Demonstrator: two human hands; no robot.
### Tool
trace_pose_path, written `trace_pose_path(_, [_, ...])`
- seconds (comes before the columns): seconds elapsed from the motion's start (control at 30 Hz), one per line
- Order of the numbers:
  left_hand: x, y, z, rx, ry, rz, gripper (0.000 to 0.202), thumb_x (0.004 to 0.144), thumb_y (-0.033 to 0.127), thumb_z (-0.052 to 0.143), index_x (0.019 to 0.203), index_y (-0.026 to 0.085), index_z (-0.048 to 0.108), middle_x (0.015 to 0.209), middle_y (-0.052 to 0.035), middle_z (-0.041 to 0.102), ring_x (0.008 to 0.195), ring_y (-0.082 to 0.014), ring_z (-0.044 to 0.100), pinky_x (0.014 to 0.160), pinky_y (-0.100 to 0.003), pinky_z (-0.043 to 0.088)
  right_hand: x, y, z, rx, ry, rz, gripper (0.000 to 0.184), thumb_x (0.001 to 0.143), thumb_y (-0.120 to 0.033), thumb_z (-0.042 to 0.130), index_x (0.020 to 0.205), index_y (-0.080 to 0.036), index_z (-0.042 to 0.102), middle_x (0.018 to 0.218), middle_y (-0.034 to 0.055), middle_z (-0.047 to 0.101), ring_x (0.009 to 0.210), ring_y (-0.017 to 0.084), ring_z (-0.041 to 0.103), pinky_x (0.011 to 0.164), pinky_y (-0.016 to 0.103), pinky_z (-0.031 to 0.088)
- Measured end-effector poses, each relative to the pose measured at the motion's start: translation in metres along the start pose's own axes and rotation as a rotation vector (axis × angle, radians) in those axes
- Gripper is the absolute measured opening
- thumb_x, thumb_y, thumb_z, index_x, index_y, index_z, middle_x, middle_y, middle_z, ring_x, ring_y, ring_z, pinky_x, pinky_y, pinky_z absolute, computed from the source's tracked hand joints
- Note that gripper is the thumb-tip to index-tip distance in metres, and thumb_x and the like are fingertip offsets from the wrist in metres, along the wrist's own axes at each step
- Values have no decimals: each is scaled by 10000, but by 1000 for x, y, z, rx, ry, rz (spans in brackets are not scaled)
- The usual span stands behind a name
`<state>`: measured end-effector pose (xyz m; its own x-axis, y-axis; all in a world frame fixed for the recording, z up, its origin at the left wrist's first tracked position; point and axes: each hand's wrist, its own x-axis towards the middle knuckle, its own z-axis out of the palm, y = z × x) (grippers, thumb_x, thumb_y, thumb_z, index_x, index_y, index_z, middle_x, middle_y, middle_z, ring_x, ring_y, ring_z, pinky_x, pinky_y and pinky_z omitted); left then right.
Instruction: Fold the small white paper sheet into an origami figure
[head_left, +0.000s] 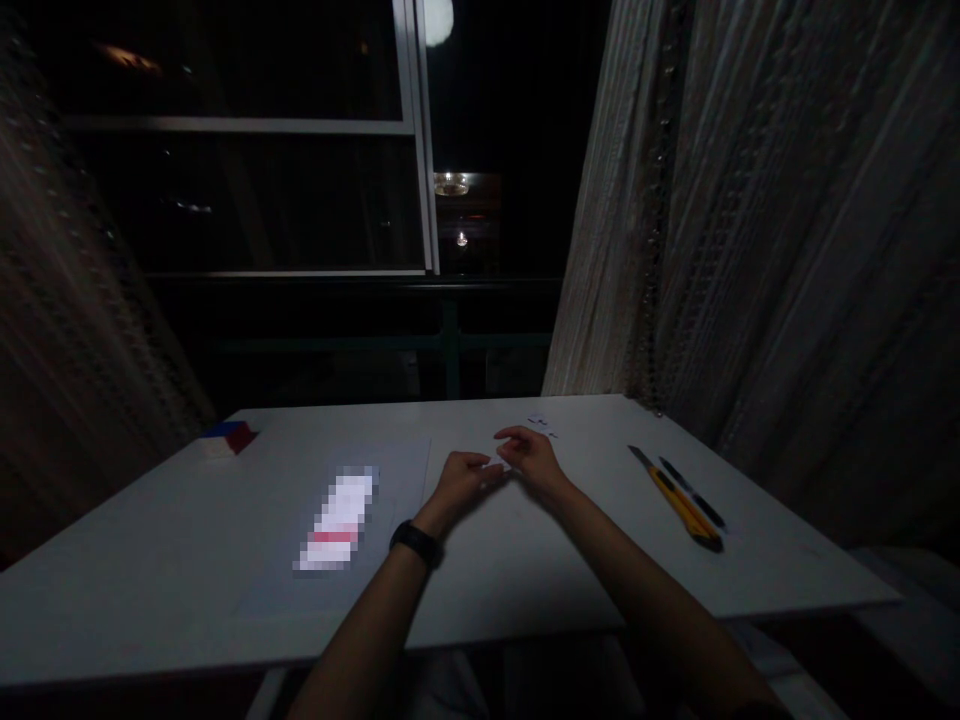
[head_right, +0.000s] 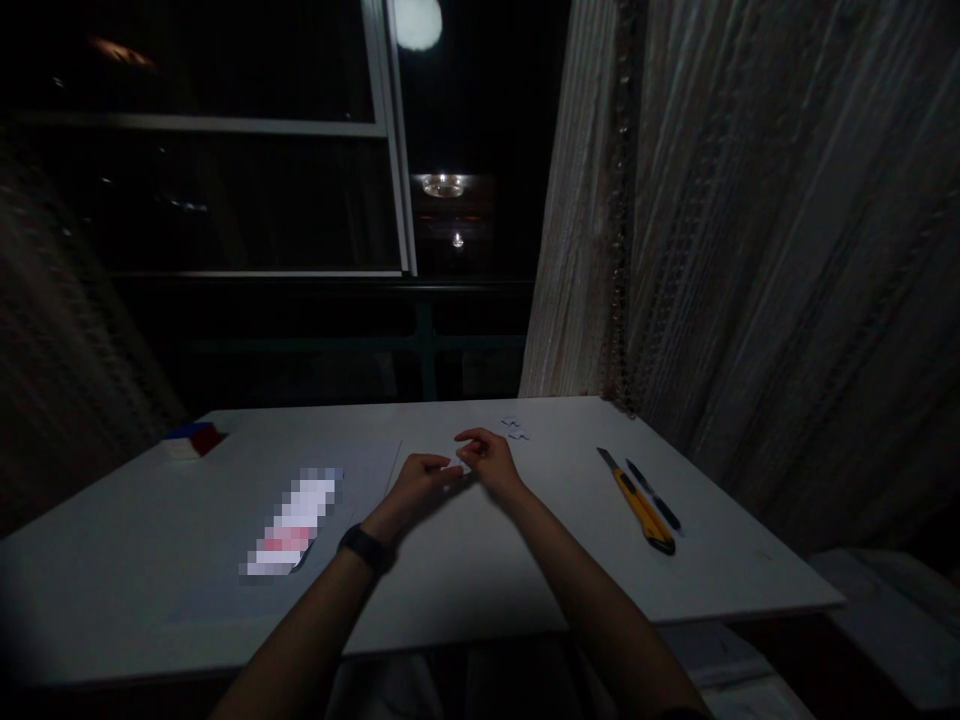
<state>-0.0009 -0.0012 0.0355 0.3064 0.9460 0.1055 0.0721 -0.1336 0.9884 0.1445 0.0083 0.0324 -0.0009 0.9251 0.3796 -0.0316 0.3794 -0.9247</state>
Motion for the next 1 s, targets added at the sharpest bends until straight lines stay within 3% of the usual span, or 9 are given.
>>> trace_pose_path(0.1, [-5, 7, 3, -147, -56, -7, 254, 591, 337, 657, 519, 100, 606, 518, -21, 522, 486, -90, 420, 472, -230, 276, -1, -2, -3, -17, -16, 25, 242, 576, -284, 678, 778, -153, 657, 601, -8, 584, 532, 114, 519, 500, 251, 413])
trace_pose_path(0.3, [-7, 6, -1, -43, -125, -12, 396, 686, 467, 583, 661, 80, 664, 430, 39, 371, 410, -52, 253, 420, -228, 150, -1, -2, -8, -20, -60, 23, 228, 544, -318, 724, 670, -146, 643, 621, 9, 612, 583, 131, 547, 558, 275, 444])
trace_pose_path(0.43, [-7, 3, -3, -58, -171, -20, 440, 698, 518, 567, 682, 85, 647, 425, 71, 286, 397, -46, 216, 416, -229, 127, 1, -3, -11, -9, -47, 45, 242, 539, -335, 732, 630, -144, 614, 596, 1, 595, 562, 122, 530, 541, 265, 432])
trace_pose_path(0.9, [-3, -2, -2, -72, -191, -4, 468, 681, 553, 580, 692, 91, 657, 425, 77, 270, 392, -45, 205, 416, -237, 115, -1, -7, -10, -72, -68, 17, 195, 597, -326, 677, 625, -159, 582, 586, -7, 569, 554, 128, 515, 512, 272, 441])
trace_pose_path(1.0, [-3, -1, -2, -88, -212, -10, 450, 672, 529, 605, 713, 85, 672, 453, 47, 374, 407, -44, 233, 423, -233, 128, -1, -9, -15, -110, -118, -11, 205, 600, -331, 686, 632, -152, 592, 601, -1, 580, 572, 127, 525, 546, 272, 446])
